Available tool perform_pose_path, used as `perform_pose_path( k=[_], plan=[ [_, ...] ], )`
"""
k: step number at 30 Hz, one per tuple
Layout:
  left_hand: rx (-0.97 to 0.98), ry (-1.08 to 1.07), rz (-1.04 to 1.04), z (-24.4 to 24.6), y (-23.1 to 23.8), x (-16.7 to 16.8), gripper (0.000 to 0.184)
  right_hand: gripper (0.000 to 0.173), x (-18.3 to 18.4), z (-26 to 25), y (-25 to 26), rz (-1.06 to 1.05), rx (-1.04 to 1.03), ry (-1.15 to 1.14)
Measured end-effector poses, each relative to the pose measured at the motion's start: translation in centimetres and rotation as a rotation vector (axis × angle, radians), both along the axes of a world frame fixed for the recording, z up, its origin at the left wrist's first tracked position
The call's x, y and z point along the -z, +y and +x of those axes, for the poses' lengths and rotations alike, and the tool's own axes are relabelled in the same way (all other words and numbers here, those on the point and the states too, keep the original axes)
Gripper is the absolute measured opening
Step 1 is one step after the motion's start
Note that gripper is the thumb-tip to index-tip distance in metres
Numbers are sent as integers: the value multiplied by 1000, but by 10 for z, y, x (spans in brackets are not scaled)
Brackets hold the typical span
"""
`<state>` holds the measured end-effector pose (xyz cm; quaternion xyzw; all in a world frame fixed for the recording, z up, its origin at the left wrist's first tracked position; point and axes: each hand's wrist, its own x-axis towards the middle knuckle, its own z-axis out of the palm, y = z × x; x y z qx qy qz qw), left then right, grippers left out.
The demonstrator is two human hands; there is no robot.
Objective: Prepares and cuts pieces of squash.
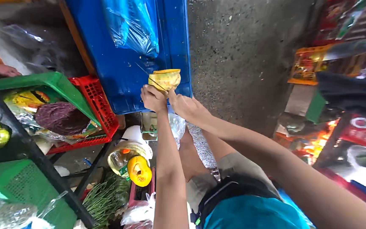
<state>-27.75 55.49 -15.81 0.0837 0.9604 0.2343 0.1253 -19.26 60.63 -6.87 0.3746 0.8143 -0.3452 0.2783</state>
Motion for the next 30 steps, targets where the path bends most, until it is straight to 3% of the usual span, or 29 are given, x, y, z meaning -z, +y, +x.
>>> perform_pose_path(
  k=[5, 10, 15, 23, 30],
  plan=[
    [-20, -42, -110, -40, 26, -10, 65, 30, 7, -39, 21, -69, 1, -61],
    [4, -103, -101, -63, 30, -30, 64, 30, -27, -76, 40, -218, 9, -133],
    [-83, -264, -258, -57, 20, -47, 69, 33, -32, -62, 23, -155, -109, -138],
    [-432, -206, -10, -21, -4, -37, 61, 33, -45, -72, 16, -253, -192, -244],
    [-444, -285, -149, -57, -6, -37, 67, 33, -7, -73, 4, -155, -273, -78]
  ],
)
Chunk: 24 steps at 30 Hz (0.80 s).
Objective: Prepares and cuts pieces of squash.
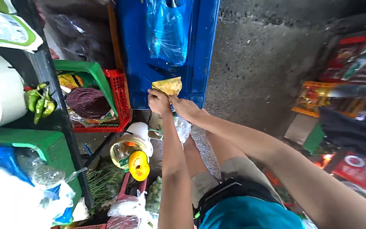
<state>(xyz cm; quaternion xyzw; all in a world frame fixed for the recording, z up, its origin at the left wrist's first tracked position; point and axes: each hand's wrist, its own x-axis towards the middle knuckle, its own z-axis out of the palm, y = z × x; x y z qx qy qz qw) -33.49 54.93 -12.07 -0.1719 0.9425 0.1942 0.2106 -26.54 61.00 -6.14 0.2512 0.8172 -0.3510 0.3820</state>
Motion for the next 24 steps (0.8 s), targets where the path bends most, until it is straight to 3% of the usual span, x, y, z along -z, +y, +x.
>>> perform_pose_path(
  k=[3, 6, 11, 17, 24],
  plan=[
    [138, 80, 30, -9, -1, 0, 64, 33, -16, -15, 4, -55, 56, -61],
    [338, 209, 71, -12, -9, 11, 62, 35, -65, -23, 14, -122, 28, -220],
    [170, -98, -16, -51, 15, -17, 69, 30, -113, -15, 35, -30, -105, -309],
    [23, -225, -57, -102, 19, -12, 64, 30, -93, -51, 39, -56, -108, -236],
    [-79, -233, -55, -114, 11, -2, 58, 29, -61, -45, 28, -28, -88, -169]
  ],
)
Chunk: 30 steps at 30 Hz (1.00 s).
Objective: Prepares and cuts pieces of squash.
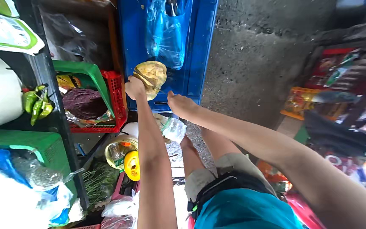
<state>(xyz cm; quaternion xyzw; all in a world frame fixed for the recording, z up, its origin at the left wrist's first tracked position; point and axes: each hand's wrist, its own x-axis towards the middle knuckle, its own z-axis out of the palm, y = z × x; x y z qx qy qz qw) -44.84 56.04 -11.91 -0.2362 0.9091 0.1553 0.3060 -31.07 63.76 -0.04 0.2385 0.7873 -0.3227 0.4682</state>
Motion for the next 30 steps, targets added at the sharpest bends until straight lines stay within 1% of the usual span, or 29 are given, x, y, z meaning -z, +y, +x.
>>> perform_pose_path(
  k=[2, 3, 5, 6, 8, 10, 11, 14, 16, 18, 19, 20, 23, 25, 26, 28, 30],
  plan=[
    [8, 32, -8, 2, 2, 0, 58, 28, -2, -3, 3, 4, -3, -18],
    [29, 52, 0, 7, 4, -3, 58, 28, -9, -7, 7, -7, -14, -48],
    [120, 74, 29, 24, 8, -13, 61, 30, -30, -17, 23, -78, -27, -129],
    [170, 71, 32, 34, 10, -16, 63, 28, -37, -20, 30, -104, -43, -158],
    [206, 71, 22, 43, 14, -18, 64, 25, -36, -22, 37, -102, -134, -178],
    [228, 70, 5, 36, 21, -17, 64, 27, -25, -20, 41, -101, -187, -146],
    [232, 72, -10, 35, 20, -18, 64, 29, -15, -12, 39, -110, -176, -120],
    [212, 65, -35, 19, 19, -15, 62, 33, 5, 3, 27, -80, -36, -48],
    [158, 54, -43, 10, 11, -10, 59, 32, 0, -5, 17, -64, -14, -36],
    [115, 34, -47, -1, -2, -5, 58, 35, -7, -23, 5, -63, -11, -41],
    [127, 24, -56, -4, -11, 0, 58, 36, -2, -28, -3, -59, 0, -38],
    [138, 27, -58, -5, -14, 4, 58, 36, 10, -32, -9, -48, 22, -23],
    [131, 85, -35, -3, -7, 1, 59, 41, 54, -36, -19, -66, 95, 39],
    [117, 55, -36, 1, -14, 1, 57, 42, 72, -13, -28, -67, 116, 105],
    [85, 60, -24, -5, -16, 2, 56, 41, 77, -10, -32, -56, 130, 145],
    [7, 69, 25, -16, -18, 6, 53, 36, 78, -13, -38, -27, 144, 174],
    [-1, 31, 57, -13, -20, 8, 52, 34, 67, -12, -43, 3, 142, 154]
  ],
)
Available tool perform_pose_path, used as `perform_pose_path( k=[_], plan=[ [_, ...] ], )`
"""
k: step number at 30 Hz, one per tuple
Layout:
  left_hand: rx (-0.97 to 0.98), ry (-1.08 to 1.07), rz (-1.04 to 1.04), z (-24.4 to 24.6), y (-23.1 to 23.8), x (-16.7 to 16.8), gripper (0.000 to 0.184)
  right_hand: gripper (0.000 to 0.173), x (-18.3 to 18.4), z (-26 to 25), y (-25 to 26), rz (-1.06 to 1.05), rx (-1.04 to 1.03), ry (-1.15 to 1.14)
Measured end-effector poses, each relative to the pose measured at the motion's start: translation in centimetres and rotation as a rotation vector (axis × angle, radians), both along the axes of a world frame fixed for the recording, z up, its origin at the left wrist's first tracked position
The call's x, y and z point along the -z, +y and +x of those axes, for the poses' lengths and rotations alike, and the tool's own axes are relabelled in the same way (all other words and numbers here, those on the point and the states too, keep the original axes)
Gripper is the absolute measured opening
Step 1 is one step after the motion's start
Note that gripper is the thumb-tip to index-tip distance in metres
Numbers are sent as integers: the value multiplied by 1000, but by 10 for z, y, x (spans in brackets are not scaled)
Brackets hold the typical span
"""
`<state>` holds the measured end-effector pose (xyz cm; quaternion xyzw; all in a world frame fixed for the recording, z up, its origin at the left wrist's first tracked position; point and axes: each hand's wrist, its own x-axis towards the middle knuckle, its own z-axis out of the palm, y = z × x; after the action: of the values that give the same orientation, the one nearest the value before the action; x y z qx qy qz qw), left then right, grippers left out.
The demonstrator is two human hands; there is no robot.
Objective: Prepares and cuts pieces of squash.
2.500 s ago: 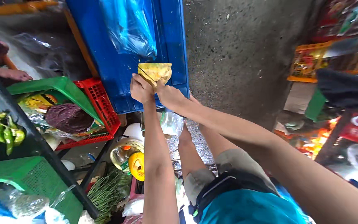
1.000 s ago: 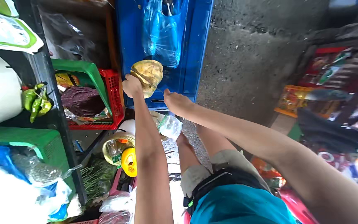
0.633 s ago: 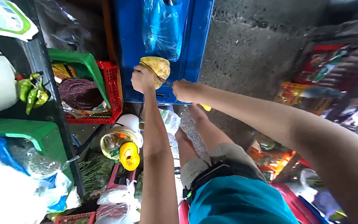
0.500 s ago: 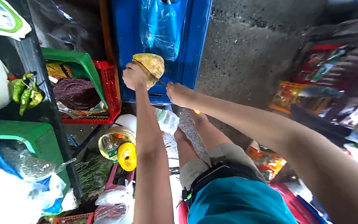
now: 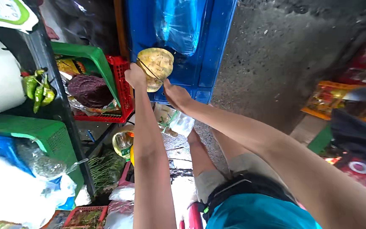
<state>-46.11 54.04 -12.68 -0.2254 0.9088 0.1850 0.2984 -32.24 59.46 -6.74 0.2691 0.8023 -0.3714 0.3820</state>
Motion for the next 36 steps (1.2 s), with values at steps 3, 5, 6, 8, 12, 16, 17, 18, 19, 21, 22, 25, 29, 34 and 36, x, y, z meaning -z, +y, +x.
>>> perform_pose_path(
  k=[3, 5, 6, 8, 12, 16, 17, 18, 19, 21, 22, 25, 29, 34, 36],
  plan=[
    [-18, -79, 67, 14, 4, 13, 52, 35, 3, 17, 0, 30, 33, -31],
    [-28, -151, 90, 27, 0, 27, 55, 36, 26, 38, 1, 55, 33, 4],
    [-43, -177, 94, 29, 0, 35, 55, 35, 41, 41, 5, 75, 25, 25],
    [-95, -195, 86, 31, 0, 41, 55, 34, 66, 46, 9, 113, 10, 67],
    [-105, -184, 53, 37, 0, 34, 50, 35, 50, 47, 13, 88, -26, 18],
    [-81, -150, 49, 35, -8, 22, 49, 32, -37, 56, 11, 21, -17, -135],
    [-81, -138, 51, 29, -8, 21, 50, 30, -45, 69, 12, 12, 1, -115],
    [-68, -133, 42, 23, -9, 20, 50, 28, -39, 78, 15, -13, 0, -114],
    [-42, -136, 15, 19, -11, 18, 51, 27, -24, 85, 16, -41, -17, -114],
    [29, -132, -60, 9, -17, 19, 52, 29, 10, 84, 17, -84, -54, -103],
    [102, -142, -111, 5, -24, 19, 53, 29, 21, 79, 16, -103, -75, -104],
    [139, -75, -71, -3, -47, 29, 55, 27, 33, 64, 15, -107, -96, -37],
    [-24, -10, 58, 2, -41, 31, 55, 38, -15, 34, 29, -102, -149, -215],
    [-91, 84, -13, 14, -30, 17, 49, 37, -22, 24, 37, -98, -210, -281],
    [-75, 83, -46, 15, -31, 13, 49, 35, -9, 27, 35, -87, -222, -241]
  ],
)
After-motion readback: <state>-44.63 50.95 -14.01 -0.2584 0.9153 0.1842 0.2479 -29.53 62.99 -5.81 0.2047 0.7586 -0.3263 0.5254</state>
